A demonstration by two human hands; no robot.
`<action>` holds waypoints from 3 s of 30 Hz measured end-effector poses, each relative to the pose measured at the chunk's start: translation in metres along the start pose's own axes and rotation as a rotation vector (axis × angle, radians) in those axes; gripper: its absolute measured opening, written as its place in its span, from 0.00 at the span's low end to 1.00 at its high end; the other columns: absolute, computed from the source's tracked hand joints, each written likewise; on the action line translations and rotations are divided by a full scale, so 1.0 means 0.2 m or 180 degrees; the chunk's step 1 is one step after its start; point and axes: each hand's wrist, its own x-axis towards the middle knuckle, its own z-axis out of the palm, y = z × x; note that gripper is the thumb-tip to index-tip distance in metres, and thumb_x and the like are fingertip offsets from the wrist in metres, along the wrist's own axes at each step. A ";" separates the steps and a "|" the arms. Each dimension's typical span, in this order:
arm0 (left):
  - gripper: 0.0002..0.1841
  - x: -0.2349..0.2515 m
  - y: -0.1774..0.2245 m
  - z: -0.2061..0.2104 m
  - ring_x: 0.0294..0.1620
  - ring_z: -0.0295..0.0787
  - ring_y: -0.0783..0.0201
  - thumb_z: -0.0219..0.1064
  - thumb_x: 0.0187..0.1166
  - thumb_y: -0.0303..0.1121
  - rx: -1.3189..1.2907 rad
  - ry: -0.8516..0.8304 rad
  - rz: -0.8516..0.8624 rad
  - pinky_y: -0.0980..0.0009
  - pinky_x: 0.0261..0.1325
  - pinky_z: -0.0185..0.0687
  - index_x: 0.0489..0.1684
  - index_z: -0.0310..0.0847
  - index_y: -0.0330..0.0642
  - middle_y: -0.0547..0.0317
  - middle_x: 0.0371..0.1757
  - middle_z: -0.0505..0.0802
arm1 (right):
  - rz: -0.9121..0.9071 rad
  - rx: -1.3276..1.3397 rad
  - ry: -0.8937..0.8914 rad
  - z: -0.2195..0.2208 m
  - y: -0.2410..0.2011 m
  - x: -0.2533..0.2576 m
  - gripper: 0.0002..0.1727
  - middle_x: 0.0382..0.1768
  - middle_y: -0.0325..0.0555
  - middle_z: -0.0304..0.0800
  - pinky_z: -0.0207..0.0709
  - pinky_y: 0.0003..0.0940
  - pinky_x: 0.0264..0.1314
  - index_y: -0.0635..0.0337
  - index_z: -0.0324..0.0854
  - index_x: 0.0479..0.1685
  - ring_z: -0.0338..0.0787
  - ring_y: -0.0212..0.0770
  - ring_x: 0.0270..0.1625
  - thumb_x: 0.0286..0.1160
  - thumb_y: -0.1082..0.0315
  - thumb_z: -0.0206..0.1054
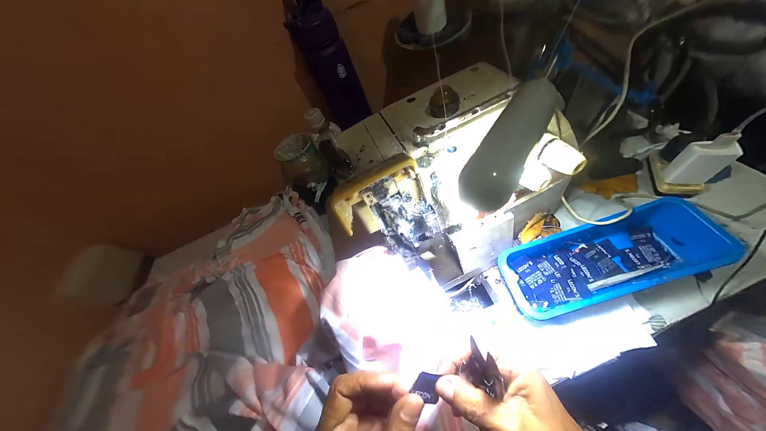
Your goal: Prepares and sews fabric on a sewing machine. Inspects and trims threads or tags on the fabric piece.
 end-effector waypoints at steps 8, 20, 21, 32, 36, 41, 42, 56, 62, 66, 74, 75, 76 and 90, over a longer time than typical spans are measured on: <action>0.19 0.30 0.06 0.00 0.35 0.88 0.81 0.74 0.67 0.20 0.0960 -0.0311 0.0385 0.82 0.42 0.89 0.49 0.71 0.49 0.81 0.36 0.90 | -0.0986 -0.1655 0.0759 -0.14 0.20 0.16 0.18 0.40 0.41 0.88 0.71 0.08 0.36 0.66 0.87 0.51 0.78 0.16 0.34 0.70 0.61 0.74; 0.20 0.55 0.00 0.02 0.27 0.86 0.87 0.76 0.57 0.21 0.2054 -0.0334 -0.0007 0.89 0.31 0.82 0.47 0.74 0.42 0.77 0.29 0.91 | -0.0643 -0.1378 0.0215 -0.11 0.19 0.12 0.11 0.34 0.54 0.89 0.77 0.18 0.46 0.75 0.83 0.46 0.86 0.30 0.38 0.65 0.80 0.69; 0.21 0.55 0.00 0.02 0.27 0.87 0.87 0.76 0.57 0.22 0.2037 -0.0337 -0.0013 0.89 0.31 0.82 0.47 0.73 0.42 0.77 0.29 0.91 | -0.0678 -0.1323 0.0234 -0.11 0.20 0.12 0.13 0.33 0.52 0.88 0.77 0.17 0.44 0.75 0.81 0.48 0.85 0.28 0.37 0.65 0.80 0.69; 0.17 0.51 -0.04 0.03 0.30 0.88 0.84 0.75 0.58 0.23 0.1847 -0.0138 0.0103 0.87 0.35 0.85 0.43 0.76 0.40 0.73 0.30 0.91 | -0.1680 -0.2594 0.0080 -0.08 0.24 0.18 0.26 0.39 0.53 0.92 0.82 0.30 0.39 0.66 0.81 0.72 0.90 0.43 0.36 0.70 0.75 0.63; 0.16 0.51 -0.05 0.03 0.30 0.88 0.84 0.75 0.57 0.23 0.1840 -0.0146 0.0136 0.88 0.35 0.85 0.42 0.75 0.40 0.73 0.30 0.90 | -0.1732 -0.2693 0.0218 -0.09 0.25 0.18 0.27 0.36 0.51 0.90 0.80 0.30 0.35 0.62 0.83 0.72 0.88 0.43 0.33 0.69 0.75 0.63; 0.11 0.47 -0.11 0.00 0.53 0.86 0.76 0.74 0.65 0.33 0.2489 -0.0061 0.0820 0.86 0.58 0.77 0.39 0.93 0.35 0.56 0.46 0.93 | -0.1753 -0.2695 0.0187 -0.09 0.27 0.18 0.26 0.35 0.51 0.89 0.79 0.29 0.34 0.63 0.81 0.73 0.87 0.42 0.32 0.73 0.73 0.61; 0.12 0.46 -0.13 0.00 0.58 0.85 0.70 0.72 0.69 0.35 0.2642 -0.0033 0.1017 0.81 0.65 0.75 0.40 0.95 0.35 0.50 0.50 0.93 | -0.1765 -0.2708 0.0190 -0.09 0.27 0.18 0.25 0.35 0.51 0.89 0.79 0.29 0.35 0.64 0.81 0.73 0.87 0.42 0.32 0.74 0.73 0.61; 0.13 0.51 -0.18 0.04 0.65 0.88 0.52 0.66 0.77 0.33 0.3114 0.0097 0.1161 0.63 0.74 0.74 0.40 0.97 0.37 0.41 0.53 0.95 | -0.1609 -0.2530 0.0241 -0.11 0.24 0.26 0.28 0.45 0.52 0.94 0.82 0.30 0.39 0.66 0.80 0.74 0.91 0.40 0.38 0.70 0.71 0.61; 0.12 0.53 -0.19 0.03 0.64 0.88 0.52 0.65 0.75 0.32 0.3134 0.0059 0.1145 0.64 0.72 0.74 0.38 0.97 0.37 0.42 0.53 0.95 | -0.1611 -0.2516 0.0324 -0.10 0.25 0.23 0.26 0.44 0.54 0.94 0.84 0.30 0.44 0.72 0.81 0.68 0.93 0.41 0.42 0.70 0.70 0.61; 0.13 0.54 -0.18 0.02 0.63 0.88 0.55 0.65 0.76 0.34 0.3085 0.0004 0.1057 0.66 0.70 0.74 0.38 0.97 0.38 0.43 0.52 0.95 | -0.1485 -0.2158 0.0390 -0.09 0.27 0.07 0.19 0.42 0.57 0.95 0.80 0.20 0.58 0.76 0.84 0.59 0.93 0.35 0.47 0.70 0.74 0.67; 0.14 0.54 -0.19 0.01 0.63 0.87 0.55 0.65 0.77 0.35 0.3069 -0.0003 0.1018 0.66 0.69 0.74 0.38 0.97 0.38 0.43 0.52 0.95 | -0.1433 -0.1847 0.0301 -0.08 0.24 0.03 0.11 0.35 0.56 0.93 0.78 0.16 0.49 0.74 0.86 0.48 0.90 0.33 0.39 0.72 0.78 0.62; 0.14 0.55 -0.19 0.00 0.62 0.87 0.55 0.65 0.76 0.36 0.3054 -0.0023 0.0940 0.65 0.69 0.74 0.38 0.97 0.38 0.43 0.52 0.95 | -0.1483 -0.1887 0.0211 -0.07 0.24 0.05 0.11 0.33 0.55 0.93 0.79 0.18 0.48 0.73 0.86 0.46 0.90 0.35 0.38 0.71 0.79 0.62; 0.14 0.57 -0.18 0.00 0.61 0.86 0.57 0.66 0.75 0.37 0.3019 -0.0021 0.0812 0.64 0.67 0.75 0.38 0.96 0.37 0.44 0.51 0.94 | -0.1566 -0.1995 0.0099 -0.05 0.24 0.07 0.10 0.32 0.53 0.92 0.80 0.21 0.46 0.71 0.87 0.45 0.90 0.37 0.37 0.71 0.78 0.62; 0.22 0.07 -0.12 -0.24 0.51 0.89 0.83 0.75 0.68 0.27 0.1468 0.0737 0.0151 0.81 0.57 0.87 0.56 0.76 0.23 0.66 0.49 0.91 | -0.1455 -0.2250 -0.0103 -0.04 0.14 -0.08 0.14 0.61 0.64 0.90 0.86 0.24 0.50 0.68 0.87 0.58 0.95 0.39 0.45 0.77 0.77 0.65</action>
